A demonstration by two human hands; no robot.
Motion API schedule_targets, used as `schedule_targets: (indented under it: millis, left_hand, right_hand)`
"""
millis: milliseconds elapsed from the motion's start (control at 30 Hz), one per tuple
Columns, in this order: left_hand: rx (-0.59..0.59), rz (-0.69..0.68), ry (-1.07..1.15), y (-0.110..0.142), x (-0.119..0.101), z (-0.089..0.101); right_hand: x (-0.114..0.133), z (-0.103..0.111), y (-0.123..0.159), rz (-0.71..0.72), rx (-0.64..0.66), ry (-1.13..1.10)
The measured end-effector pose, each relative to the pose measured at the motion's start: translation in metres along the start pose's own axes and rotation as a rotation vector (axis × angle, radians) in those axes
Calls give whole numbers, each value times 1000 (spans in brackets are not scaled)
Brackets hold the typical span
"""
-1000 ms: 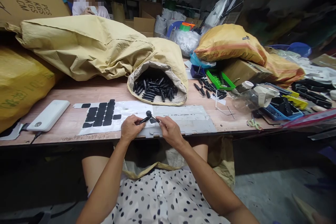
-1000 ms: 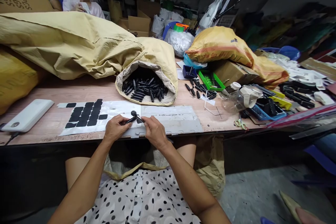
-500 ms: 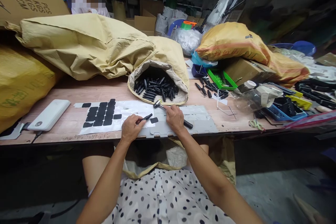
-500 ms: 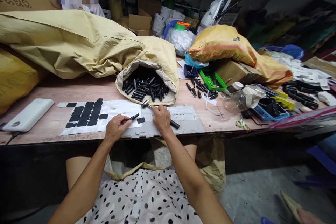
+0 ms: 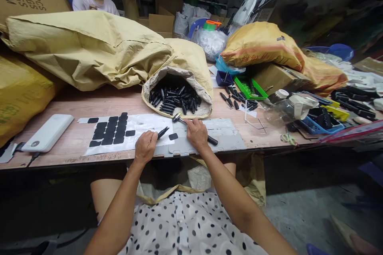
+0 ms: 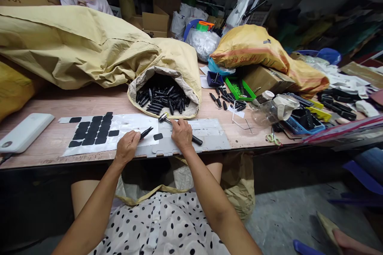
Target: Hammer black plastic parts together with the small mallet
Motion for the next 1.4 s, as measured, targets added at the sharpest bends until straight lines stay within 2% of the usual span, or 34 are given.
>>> schedule_targets:
  millis: [400, 467, 567, 667, 833, 967, 1133, 1233, 1400]
  left_hand:
    - [32, 25, 88, 0, -4, 9]
    - [50, -4, 100, 1, -3, 10]
    - [98, -137, 153, 5, -2, 12]
    - [178, -273, 196, 10, -4, 15]
    - [448, -359, 137, 19, -12, 14]
    - [502, -356, 72, 24, -14, 11]
    - [453, -326, 82, 24, -15, 10]
    - [374, -236, 172, 17, -17, 11]
    - [145, 7, 258, -23, -29, 2]
  right_hand:
    - [2, 5, -1, -2, 8, -9]
    - [3, 5, -1, 0, 7, -7]
    - [3, 6, -1, -7, 23, -8]
    - [4, 7, -2, -14, 42, -6]
    - [4, 8, -2, -17, 41, -4]
    - [4, 6, -2, -8, 30, -5]
    - [4, 7, -2, -8, 26, -11]
    - [5, 9, -2, -7, 33, -22]
    - [8, 12, -2, -10, 49, -27]
Point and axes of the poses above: each hand's wrist, its own y-axis away from the middle knuckle, its own z-axis out of the back of the hand, x = y × z, the point moved 3 cm from there along -y, towards the middle knuckle
